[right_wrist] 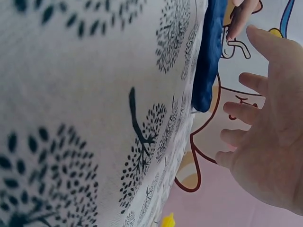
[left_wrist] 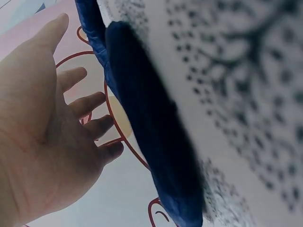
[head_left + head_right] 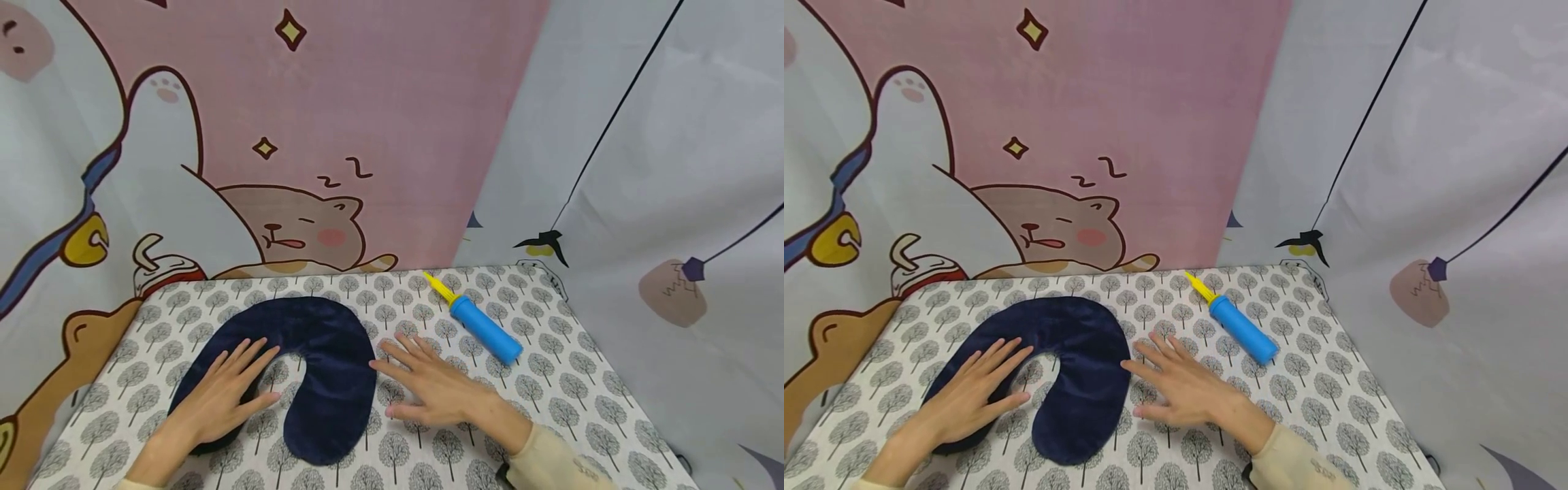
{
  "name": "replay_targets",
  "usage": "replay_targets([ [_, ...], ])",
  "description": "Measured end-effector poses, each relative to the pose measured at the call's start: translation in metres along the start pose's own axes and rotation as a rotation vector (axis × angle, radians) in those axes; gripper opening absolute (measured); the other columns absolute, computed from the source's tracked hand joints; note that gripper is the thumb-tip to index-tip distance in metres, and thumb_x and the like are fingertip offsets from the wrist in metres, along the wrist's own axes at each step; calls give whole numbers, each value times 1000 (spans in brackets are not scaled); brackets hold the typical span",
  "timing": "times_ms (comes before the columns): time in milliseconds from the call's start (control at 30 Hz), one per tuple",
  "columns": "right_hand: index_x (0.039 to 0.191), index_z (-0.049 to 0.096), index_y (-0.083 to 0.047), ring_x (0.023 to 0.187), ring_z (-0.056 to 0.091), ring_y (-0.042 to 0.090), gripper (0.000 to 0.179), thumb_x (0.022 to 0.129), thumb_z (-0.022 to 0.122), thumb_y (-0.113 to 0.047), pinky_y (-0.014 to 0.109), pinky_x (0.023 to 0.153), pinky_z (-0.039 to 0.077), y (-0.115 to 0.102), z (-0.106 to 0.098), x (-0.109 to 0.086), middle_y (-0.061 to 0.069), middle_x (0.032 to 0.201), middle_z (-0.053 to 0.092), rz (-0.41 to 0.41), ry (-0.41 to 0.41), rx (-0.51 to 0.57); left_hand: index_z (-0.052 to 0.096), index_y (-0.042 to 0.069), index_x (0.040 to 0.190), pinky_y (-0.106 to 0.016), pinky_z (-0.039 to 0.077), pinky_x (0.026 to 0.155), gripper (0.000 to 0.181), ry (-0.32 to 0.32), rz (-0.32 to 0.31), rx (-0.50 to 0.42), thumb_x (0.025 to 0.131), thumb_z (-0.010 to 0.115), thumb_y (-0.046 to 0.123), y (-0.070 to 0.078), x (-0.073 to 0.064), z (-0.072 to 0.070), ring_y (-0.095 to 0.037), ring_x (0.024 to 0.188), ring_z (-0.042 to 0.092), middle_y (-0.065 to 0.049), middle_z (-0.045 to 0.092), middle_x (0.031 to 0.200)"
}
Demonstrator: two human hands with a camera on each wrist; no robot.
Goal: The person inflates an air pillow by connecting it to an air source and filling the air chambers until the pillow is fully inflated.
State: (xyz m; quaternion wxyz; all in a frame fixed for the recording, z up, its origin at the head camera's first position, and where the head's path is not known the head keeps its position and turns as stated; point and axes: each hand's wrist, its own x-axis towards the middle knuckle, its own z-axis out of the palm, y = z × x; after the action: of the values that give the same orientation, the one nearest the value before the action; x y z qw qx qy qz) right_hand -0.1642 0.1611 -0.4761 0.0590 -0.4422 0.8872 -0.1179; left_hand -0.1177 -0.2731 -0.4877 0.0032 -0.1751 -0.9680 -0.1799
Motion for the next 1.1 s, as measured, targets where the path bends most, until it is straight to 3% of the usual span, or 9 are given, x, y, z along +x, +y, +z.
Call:
replay_targets([
  [200,180,31,-31,178,12,45,79,113,61,-60,68,141,19,0,3,4,10,191,21,-34,-21,-3,45,22,175,-80,26,130,85,-30,-1,12,105,71,65,-5,-4,0,-55,168,32,-19,38,183],
  [467,180,32,-32,177,18,44,77,114,54,-65,67,141,22,1,5,11,11,190,23,-93,-41,-29,44,15,175,-82,28,127,92,-62,-28,22,104,73,65,-13,-6,3,-57,167,33,-22,38,182],
  [633,178,36,-34,177,19,44,72,114,60,-58,66,140,27,1,8,14,8,190,24,-94,-66,-27,40,10,176,-85,32,124,99,-94,-40,46,102,72,69,-16,-4,3,-58,166,33,-23,37,183],
  [933,171,50,-26,171,35,46,65,113,70,-45,62,138,35,1,9,20,14,183,40,-175,-41,-123,42,-5,170,-83,38,121,98,-108,-47,76,106,71,63,-20,-2,5,-63,162,37,-32,35,180],
  [1100,168,54,-22,169,41,40,62,112,72,-42,57,138,37,0,9,26,14,180,45,-208,-45,-167,45,-11,166,-82,38,122,93,-127,-56,85,109,70,58,-20,1,3,-63,161,39,-37,37,177],
])
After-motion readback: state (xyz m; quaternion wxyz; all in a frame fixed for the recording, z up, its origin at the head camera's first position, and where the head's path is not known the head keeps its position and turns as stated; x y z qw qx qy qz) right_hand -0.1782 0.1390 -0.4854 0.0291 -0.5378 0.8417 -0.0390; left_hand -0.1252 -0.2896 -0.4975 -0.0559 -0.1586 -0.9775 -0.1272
